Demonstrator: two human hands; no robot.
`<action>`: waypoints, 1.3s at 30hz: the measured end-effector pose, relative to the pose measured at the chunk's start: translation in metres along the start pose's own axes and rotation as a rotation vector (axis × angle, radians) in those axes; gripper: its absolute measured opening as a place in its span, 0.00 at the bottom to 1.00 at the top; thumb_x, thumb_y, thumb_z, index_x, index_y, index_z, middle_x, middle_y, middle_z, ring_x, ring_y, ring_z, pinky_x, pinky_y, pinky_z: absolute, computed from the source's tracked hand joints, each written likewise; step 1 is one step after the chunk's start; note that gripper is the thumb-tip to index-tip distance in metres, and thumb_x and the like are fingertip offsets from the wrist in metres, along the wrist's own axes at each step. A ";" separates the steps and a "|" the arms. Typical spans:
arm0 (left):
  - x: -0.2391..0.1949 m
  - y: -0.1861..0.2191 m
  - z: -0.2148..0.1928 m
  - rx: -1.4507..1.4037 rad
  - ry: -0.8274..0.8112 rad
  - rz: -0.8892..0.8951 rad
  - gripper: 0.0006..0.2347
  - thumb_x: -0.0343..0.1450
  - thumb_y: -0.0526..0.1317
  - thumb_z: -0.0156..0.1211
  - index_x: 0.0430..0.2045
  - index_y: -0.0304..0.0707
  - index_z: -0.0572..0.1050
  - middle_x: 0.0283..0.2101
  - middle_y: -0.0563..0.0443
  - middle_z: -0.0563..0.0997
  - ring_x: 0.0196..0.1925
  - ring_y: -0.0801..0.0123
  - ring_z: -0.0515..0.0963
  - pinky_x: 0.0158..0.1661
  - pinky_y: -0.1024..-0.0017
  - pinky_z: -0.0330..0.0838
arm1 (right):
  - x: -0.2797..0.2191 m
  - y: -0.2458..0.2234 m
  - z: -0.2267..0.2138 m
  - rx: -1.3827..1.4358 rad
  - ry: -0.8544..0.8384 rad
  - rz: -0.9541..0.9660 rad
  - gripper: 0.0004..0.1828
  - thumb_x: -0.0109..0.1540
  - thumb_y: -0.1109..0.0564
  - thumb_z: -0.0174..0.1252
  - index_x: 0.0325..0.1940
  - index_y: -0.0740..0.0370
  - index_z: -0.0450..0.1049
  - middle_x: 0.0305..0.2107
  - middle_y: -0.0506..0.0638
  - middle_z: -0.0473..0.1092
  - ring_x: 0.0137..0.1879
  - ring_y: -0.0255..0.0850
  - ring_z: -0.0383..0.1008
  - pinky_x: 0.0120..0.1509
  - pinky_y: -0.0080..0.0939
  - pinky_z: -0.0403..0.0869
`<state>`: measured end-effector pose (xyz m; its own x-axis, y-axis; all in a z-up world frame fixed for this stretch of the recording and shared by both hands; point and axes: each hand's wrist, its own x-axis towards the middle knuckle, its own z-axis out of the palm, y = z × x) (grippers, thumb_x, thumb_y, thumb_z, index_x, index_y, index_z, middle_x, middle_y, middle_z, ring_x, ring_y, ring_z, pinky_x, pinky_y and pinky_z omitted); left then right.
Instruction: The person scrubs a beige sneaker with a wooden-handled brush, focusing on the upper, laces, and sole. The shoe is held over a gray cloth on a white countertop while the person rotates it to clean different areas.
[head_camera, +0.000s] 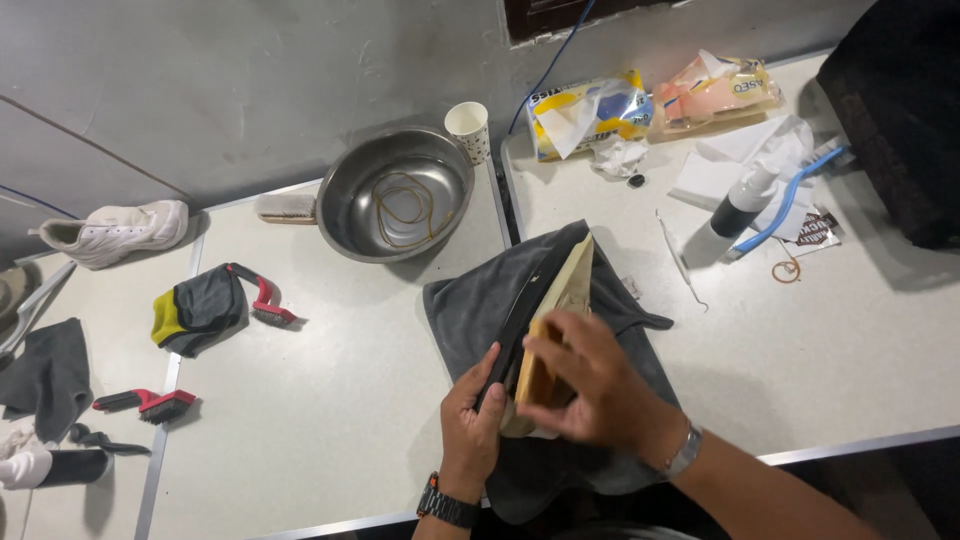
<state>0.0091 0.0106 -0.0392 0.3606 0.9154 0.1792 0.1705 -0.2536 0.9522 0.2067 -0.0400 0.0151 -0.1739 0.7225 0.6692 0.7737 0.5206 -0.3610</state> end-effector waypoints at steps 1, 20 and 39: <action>-0.001 0.003 0.000 0.001 -0.008 0.000 0.24 0.72 0.54 0.53 0.57 0.39 0.76 0.61 0.44 0.80 0.64 0.58 0.78 0.62 0.61 0.71 | 0.003 0.014 0.000 -0.002 0.003 0.007 0.42 0.54 0.39 0.72 0.63 0.57 0.61 0.54 0.62 0.64 0.56 0.50 0.68 0.61 0.51 0.75; -0.003 0.004 0.000 0.012 -0.018 -0.042 0.24 0.72 0.54 0.52 0.58 0.38 0.75 0.61 0.43 0.80 0.64 0.58 0.78 0.62 0.62 0.71 | 0.008 0.013 -0.004 -0.017 0.042 0.148 0.33 0.57 0.41 0.68 0.60 0.57 0.65 0.55 0.64 0.63 0.57 0.53 0.67 0.59 0.54 0.74; -0.004 0.003 0.000 0.010 -0.027 -0.049 0.25 0.73 0.55 0.52 0.59 0.38 0.74 0.62 0.42 0.79 0.65 0.58 0.77 0.63 0.62 0.69 | 0.007 0.026 -0.005 -0.121 0.079 0.191 0.31 0.56 0.40 0.70 0.55 0.56 0.67 0.53 0.60 0.62 0.55 0.50 0.66 0.59 0.49 0.72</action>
<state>0.0082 0.0064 -0.0366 0.3758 0.9181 0.1259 0.1971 -0.2119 0.9572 0.2283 -0.0239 0.0133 0.0271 0.7620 0.6470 0.8564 0.3162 -0.4083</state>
